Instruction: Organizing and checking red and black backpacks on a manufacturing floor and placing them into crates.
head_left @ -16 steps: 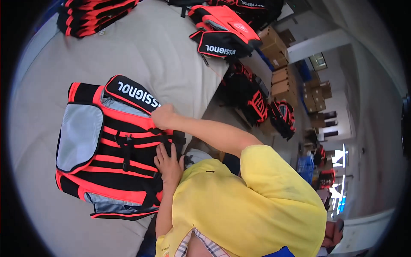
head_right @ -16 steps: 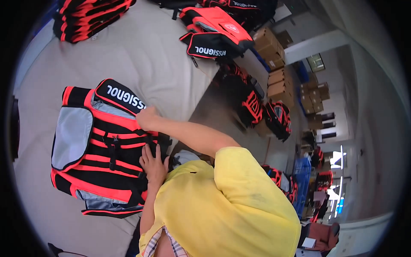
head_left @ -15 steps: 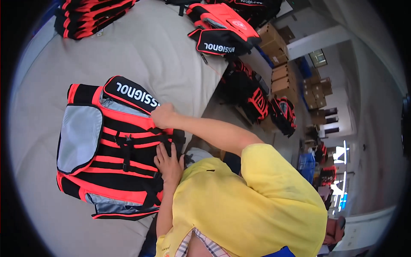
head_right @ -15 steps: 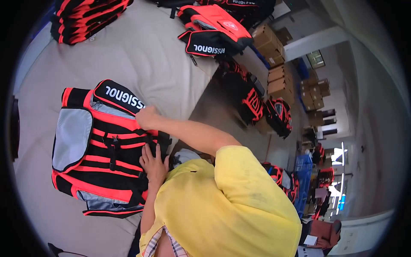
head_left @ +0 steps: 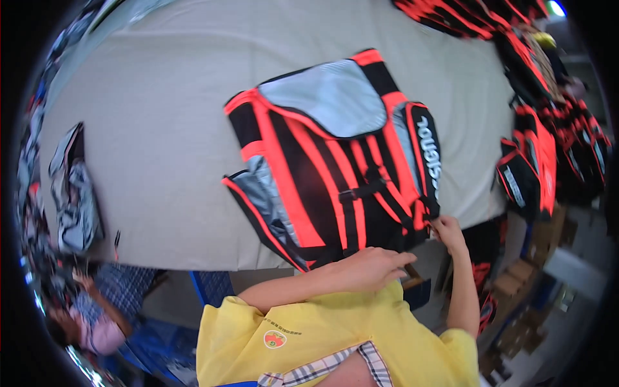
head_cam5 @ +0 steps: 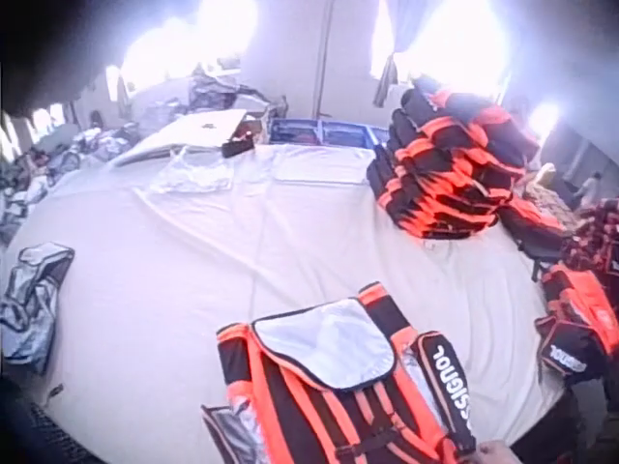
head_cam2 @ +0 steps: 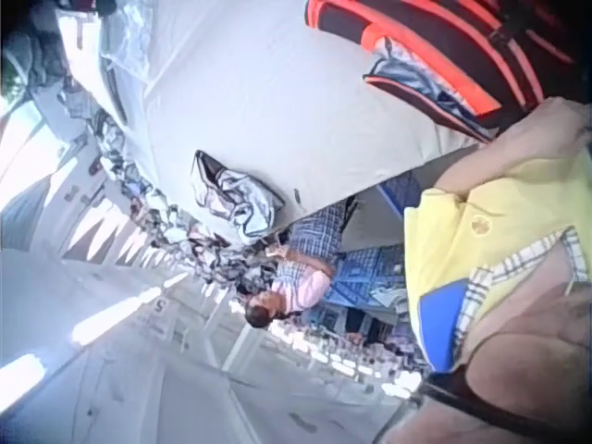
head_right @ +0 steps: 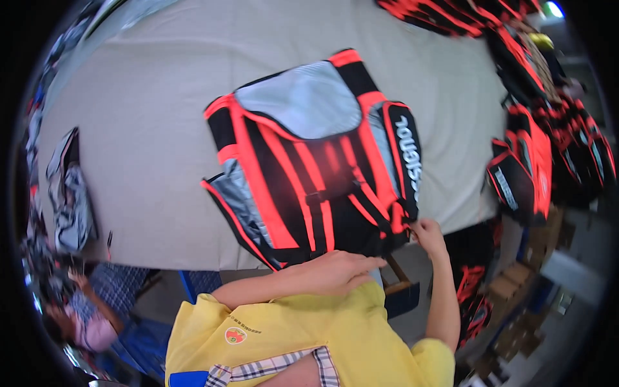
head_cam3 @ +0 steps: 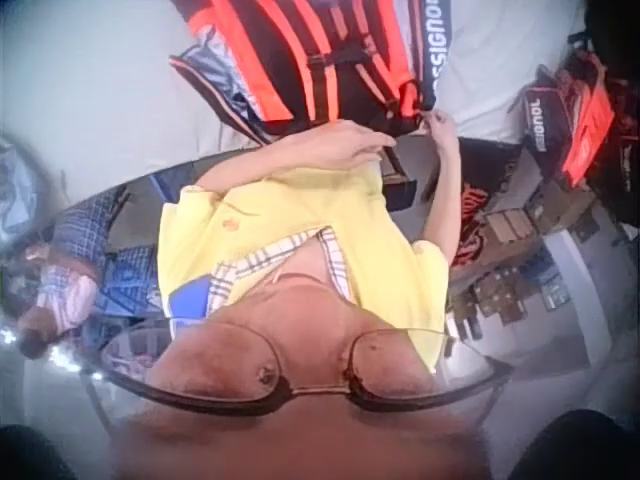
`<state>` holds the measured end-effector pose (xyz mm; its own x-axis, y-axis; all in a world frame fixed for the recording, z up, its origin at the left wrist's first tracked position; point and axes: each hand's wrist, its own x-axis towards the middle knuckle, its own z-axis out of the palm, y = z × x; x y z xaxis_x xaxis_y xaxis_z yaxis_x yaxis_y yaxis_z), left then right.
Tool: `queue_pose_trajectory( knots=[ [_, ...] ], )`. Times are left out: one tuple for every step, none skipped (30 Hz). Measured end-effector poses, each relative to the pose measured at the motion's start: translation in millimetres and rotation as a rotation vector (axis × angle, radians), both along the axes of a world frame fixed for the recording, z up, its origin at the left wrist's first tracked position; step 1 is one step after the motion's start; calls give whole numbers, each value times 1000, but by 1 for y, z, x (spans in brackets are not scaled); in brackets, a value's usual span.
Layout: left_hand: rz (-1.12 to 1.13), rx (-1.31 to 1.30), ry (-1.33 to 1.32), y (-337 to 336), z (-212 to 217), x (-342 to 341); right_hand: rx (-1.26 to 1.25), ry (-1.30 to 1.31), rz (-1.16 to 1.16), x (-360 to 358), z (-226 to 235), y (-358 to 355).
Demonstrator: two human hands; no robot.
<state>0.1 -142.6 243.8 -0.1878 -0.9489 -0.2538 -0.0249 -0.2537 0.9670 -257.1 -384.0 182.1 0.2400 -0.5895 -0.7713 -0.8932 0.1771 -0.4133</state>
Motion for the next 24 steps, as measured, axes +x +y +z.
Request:
queue_pose_trajectory(
  knots=[
    [69, -161, 28, 6, 22, 32, -109, -38, -96, 3, -1, 6],
    [133, -332, 53, 14, 31, 60, -213, -80, -108, 14, 2, 14],
    [274, -387, -147, 22, 33, 85, -282, -138, -168, 24, 4, 22],
    [411, -470, -452, 23, 28, 111, -429, -168, -66, 22, -1, 26],
    [470, -472, -703, 22, 18, 139, -575, -198, 32, 22, -5, 28],
    [561, -395, -911, 17, 2, 165, -637, -212, 92, 49, 11, 41],
    [598, -367, -1322, 14, -4, 189, -696, -235, 156, 83, 30, 63],
    [542, -323, -1620, 6, -19, 214, -793, -282, 341, 100, 34, 74],
    [452, -248, -1462, 0, -57, 240, -883, -339, 536, 116, 37, 83],
    [366, -184, -1294, -7, -88, 265, -875, -318, 713, 135, 40, 97],
    [575, -53, -1141, -25, -85, 279, -866, -280, 872, 147, 43, 109],
    [736, -106, -1122, -33, -92, 307, -746, -285, 938, 147, 31, 119],
    [921, -33, -1175, -46, -89, 338, -621, -279, 997, 139, 15, 130],
    [1135, 110, -1156, -50, -97, 381, -622, -231, 1048, 137, 9, 142],
    [1380, 179, -1041, -47, -104, 417, -619, -184, 1096, 133, 4, 152],
    [1544, 222, -837, -45, -102, 435, -625, -167, 1081, 127, 0, 156],
    [1567, 239, -842, -40, -112, 440, -618, -180, 1106, 125, 0, 154],
    [1684, 168, -834, -32, -126, 443, -602, -190, 1060, 123, 1, 153],
    [1790, 90, -821, -25, -132, 442, -587, -190, 1005, 122, 1, 151],
    [1730, 129, -760, -8, -141, 432, -548, -207, 953, 123, 5, 146],
    [1716, 127, -705, 11, -149, 415, -595, -249, 919, 123, 4, 138],
    [1704, 127, -657, 35, -159, 394, -547, -254, 771, 132, 8, 135],
    [1732, 128, -554, 61, -176, 373, -491, -250, 628, 145, 14, 132],
    [1753, 122, -440, 80, -187, 349, -533, -290, 632, 157, 16, 127]
  ],
)
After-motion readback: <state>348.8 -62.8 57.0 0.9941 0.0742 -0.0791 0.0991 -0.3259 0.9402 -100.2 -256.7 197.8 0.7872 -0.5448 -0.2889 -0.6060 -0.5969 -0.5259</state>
